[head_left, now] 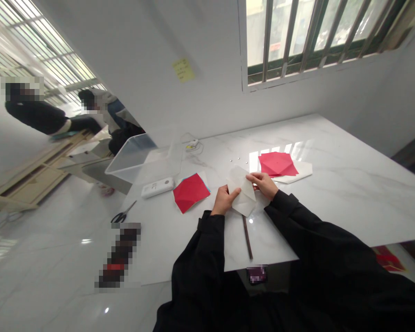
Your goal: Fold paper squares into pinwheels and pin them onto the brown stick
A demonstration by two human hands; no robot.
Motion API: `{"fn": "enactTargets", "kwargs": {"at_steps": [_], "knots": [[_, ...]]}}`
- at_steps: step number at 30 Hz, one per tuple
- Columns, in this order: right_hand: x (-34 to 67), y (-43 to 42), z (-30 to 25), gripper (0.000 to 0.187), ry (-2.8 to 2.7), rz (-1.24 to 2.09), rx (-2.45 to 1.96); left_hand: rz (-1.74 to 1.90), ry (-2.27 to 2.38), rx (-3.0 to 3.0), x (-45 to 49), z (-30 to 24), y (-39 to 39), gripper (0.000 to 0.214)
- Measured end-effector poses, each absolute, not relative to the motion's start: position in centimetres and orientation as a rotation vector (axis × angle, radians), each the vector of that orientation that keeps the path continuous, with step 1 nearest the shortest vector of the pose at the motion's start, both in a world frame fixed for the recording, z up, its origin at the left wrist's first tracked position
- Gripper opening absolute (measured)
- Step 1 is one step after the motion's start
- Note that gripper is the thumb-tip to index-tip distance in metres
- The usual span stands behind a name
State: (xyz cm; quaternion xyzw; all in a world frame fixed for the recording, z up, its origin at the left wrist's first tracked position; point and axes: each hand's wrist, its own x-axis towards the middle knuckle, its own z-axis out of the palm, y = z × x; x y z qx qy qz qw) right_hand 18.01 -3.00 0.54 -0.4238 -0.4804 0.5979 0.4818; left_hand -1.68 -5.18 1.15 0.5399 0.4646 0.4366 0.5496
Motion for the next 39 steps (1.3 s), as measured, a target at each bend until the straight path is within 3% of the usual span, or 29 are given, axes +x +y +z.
{"fn": "enactTargets", "kwargs": {"at_steps": [26,39], "knots": [[18.4,-3.0,0.3,0.059,-1.383,1.28,-1.125,1.112,1.14,1.268,-1.9,1.1,-5.0,0.057],[18.4,-3.1,-0.1,0.054,-1.599,1.283,-1.116,1.226,1.159,1.135,-2.1,0.4,-4.5,0.055]]}}
